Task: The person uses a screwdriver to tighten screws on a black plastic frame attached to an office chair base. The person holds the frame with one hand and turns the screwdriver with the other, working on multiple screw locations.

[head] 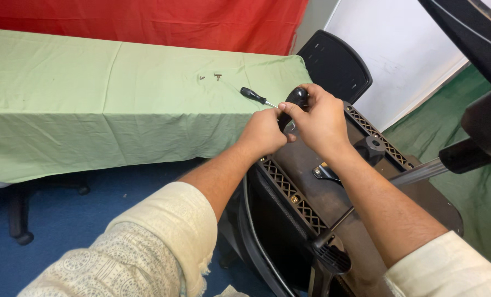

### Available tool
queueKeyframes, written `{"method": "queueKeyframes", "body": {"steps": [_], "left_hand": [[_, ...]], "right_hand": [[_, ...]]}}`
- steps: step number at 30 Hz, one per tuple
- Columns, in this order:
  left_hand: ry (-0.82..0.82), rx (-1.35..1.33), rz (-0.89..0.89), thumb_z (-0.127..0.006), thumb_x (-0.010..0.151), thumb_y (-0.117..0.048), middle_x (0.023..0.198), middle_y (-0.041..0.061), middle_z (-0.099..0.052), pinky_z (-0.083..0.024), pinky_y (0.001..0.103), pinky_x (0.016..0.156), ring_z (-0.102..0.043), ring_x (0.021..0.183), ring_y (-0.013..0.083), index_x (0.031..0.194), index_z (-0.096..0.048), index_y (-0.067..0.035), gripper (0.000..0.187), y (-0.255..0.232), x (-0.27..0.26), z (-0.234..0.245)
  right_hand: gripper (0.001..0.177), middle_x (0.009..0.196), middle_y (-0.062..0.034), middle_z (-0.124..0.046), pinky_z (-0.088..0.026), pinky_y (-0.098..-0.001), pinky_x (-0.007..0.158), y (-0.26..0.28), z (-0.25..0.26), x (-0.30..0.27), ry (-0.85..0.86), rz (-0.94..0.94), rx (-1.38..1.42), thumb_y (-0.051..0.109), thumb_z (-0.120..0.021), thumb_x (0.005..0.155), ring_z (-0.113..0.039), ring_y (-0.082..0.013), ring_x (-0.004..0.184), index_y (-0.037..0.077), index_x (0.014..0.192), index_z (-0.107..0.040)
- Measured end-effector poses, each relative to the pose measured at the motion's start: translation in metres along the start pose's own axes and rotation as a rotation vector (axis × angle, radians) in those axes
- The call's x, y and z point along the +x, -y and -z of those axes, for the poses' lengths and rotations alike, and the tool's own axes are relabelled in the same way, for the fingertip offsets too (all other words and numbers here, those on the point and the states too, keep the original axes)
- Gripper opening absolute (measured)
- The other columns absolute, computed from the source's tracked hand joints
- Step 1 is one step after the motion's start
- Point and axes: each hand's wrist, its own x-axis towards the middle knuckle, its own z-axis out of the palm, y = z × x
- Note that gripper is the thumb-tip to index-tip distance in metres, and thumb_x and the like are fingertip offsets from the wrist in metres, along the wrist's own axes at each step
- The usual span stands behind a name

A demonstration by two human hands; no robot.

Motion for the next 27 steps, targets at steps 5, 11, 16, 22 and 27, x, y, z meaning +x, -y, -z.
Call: {"method": "queueKeyframes", "body": {"steps": [5, 11, 16, 22, 27], "left_hand": [[-0.055, 0.03, 0.171, -0.079, 0.084, -0.022, 0.093, 0.021, -0.075, -0.054, 0.047, 0.083, -0.072, 0.094, 0.0391, 0.099, -0.076, -0.003, 0.025, -0.009, -0.011, -0.006], [0.018, -0.008, 0.079, -0.079, 0.079, -0.019, 0.092, 0.021, -0.074, -0.055, 0.045, 0.081, -0.072, 0.093, 0.038, 0.101, -0.075, -0.004, 0.027, 0.007, 0.004, -0.004], [0.189, -0.027, 0.018, -0.077, 0.08, -0.02, 0.094, 0.021, -0.076, -0.057, 0.04, 0.084, -0.075, 0.093, 0.033, 0.099, -0.075, -0.003, 0.026, 0.027, 0.022, 0.0], [0.244, -0.11, 0.004, -0.074, 0.079, -0.017, 0.095, 0.019, -0.078, -0.057, 0.04, 0.084, -0.077, 0.094, 0.0321, 0.102, -0.075, -0.004, 0.027, 0.034, 0.032, 0.004], [0.124, -0.05, -0.059, -0.088, 0.072, -0.025, 0.096, 0.023, -0.074, -0.056, 0.041, 0.085, -0.072, 0.095, 0.0353, 0.106, -0.072, 0.001, 0.046, 0.024, 0.019, 0.003]], "right_hand": [[0.036, 0.084, -0.0076, -0.076, -0.055, -0.0299, 0.06, 0.006, 0.004, 0.003, 0.04, -0.17, 0.005, 0.02, -0.081, 0.087, -0.072, -0.0133, 0.067, 0.001, 0.114, -0.066], [0.04, 0.119, -0.0036, -0.069, -0.054, -0.0312, 0.087, -0.015, 0.021, 0.026, 0.414, -0.079, 0.284, 0.009, -0.071, 0.092, -0.064, -0.0116, 0.102, 0.006, 0.13, -0.06], [0.05, 0.13, -0.0027, -0.066, -0.051, -0.0301, 0.103, -0.034, 0.017, 0.03, 0.468, 0.038, 0.443, -0.002, -0.06, 0.093, -0.062, -0.0094, 0.119, 0.007, 0.141, -0.051], [0.037, 0.107, -0.0053, -0.069, -0.055, -0.0279, 0.091, -0.035, -0.001, 0.029, 0.251, 0.016, 0.315, 0.004, -0.071, 0.095, -0.066, -0.0104, 0.099, 0.001, 0.13, -0.061], [0.039, 0.093, -0.0001, -0.072, -0.054, -0.0236, 0.078, -0.029, -0.008, 0.02, -0.095, -0.198, -0.016, 0.016, -0.082, 0.091, -0.066, -0.0065, 0.085, 0.002, 0.123, -0.066]]}}
